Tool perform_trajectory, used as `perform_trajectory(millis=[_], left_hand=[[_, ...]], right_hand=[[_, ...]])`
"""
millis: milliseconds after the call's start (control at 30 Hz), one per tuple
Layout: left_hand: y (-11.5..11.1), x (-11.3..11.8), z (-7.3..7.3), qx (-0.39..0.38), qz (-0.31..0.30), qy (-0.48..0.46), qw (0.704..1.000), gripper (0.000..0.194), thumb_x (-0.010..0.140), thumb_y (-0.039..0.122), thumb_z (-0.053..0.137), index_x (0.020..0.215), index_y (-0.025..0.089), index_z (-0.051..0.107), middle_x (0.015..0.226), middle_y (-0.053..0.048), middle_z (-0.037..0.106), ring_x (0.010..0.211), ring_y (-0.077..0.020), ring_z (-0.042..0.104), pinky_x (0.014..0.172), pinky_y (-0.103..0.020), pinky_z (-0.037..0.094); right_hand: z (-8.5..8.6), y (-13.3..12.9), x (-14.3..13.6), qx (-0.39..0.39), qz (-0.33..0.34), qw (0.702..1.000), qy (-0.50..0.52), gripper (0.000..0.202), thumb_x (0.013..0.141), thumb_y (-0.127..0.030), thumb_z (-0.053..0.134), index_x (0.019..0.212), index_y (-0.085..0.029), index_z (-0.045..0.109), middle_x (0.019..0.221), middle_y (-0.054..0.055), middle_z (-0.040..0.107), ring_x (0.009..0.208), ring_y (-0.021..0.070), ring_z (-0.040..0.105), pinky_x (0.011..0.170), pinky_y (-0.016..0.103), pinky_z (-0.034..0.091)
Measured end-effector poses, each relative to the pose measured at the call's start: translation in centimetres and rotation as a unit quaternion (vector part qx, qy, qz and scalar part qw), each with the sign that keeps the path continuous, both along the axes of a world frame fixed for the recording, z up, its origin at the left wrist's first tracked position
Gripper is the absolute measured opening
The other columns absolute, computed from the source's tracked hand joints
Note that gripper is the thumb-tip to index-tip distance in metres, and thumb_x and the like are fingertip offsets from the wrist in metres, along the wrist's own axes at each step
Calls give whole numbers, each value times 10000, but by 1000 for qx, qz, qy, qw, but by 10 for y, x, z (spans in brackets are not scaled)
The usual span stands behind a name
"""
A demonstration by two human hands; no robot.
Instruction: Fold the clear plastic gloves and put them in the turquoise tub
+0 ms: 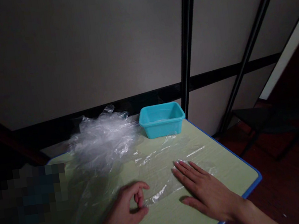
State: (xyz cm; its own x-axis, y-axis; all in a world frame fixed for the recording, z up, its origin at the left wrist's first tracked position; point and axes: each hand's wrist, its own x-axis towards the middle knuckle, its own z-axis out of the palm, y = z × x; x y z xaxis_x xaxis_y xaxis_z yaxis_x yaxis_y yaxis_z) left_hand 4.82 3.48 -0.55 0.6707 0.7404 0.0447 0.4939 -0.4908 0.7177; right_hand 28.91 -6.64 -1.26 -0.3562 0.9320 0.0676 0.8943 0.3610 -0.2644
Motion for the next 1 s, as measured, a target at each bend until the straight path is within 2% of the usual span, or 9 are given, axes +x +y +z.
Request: perform_trajectory(millis=[100,167,300,400,467,600,733,900,1000], left_hand=[[2,-1,9,10,-13,10,1000,411,556,24,522,929,194,554,707,31,514,702,-155,524,688,-269,429],[3,1,20,40,-40,0,998,407,602,40,533,978,197,537,856,-8,543,805,-166,531,745,-276,433],[3,21,40,139,-200,24,970,447,736,164,569,1166,218,458,1217,-48,478,1125,-200,417,953,-328,327],[2,40,37,202,-319,72,923,615,782,331,576,1305,139,317,1380,-107,311,1266,-221,242,1034,-349,211],[2,50,27,222,-351,91,905,701,798,415,541,1340,88,241,1414,-136,220,1300,-224,146,1054,-352,162],[3,54,10,218,-362,113,899,735,811,490,481,1354,81,202,1430,-134,136,1310,-223,63,1063,-376,130],[0,42,14,200,-355,148,901,755,787,454,540,1357,96,200,1428,-126,119,1306,-229,80,1062,-382,139],[-5,23,27,198,-341,171,903,645,796,274,561,1344,131,253,1408,-111,191,1291,-229,160,1050,-383,192],[-2,18,17,222,-335,159,902,569,822,135,468,1346,167,249,1398,-84,228,1282,-220,191,1043,-390,217]], right_hand=[[5,-2,5,16,-32,999,40,639,900,-376,350,1386,-225,-36,1441,49,93,1299,228,139,1058,469,124],[10,-2,8,28,-63,996,63,588,917,-331,311,1386,-243,-31,1442,37,107,1297,214,157,1057,467,137],[16,6,12,16,-34,998,43,561,914,-347,314,1389,-231,38,1442,40,93,1302,219,126,1059,461,132],[11,14,11,5,11,1000,18,606,897,-415,335,1389,-182,68,1439,78,71,1305,226,94,1060,454,133],[6,18,10,3,27,1000,9,642,883,-458,347,1386,-150,93,1435,105,73,1306,230,79,1060,454,128],[0,19,11,12,36,999,9,667,868,-493,356,1383,-142,118,1430,116,89,1304,235,76,1062,452,108],[-2,19,12,11,32,999,7,680,867,-502,350,1385,-147,89,1429,112,79,1303,237,79,1063,446,106],[0,19,9,0,23,1000,12,702,867,-505,344,1385,-148,31,1427,115,59,1303,241,74,1061,454,108],[7,16,8,-22,26,999,25,714,864,-505,351,1383,-143,22,1428,115,38,1303,243,60,1060,459,101]])
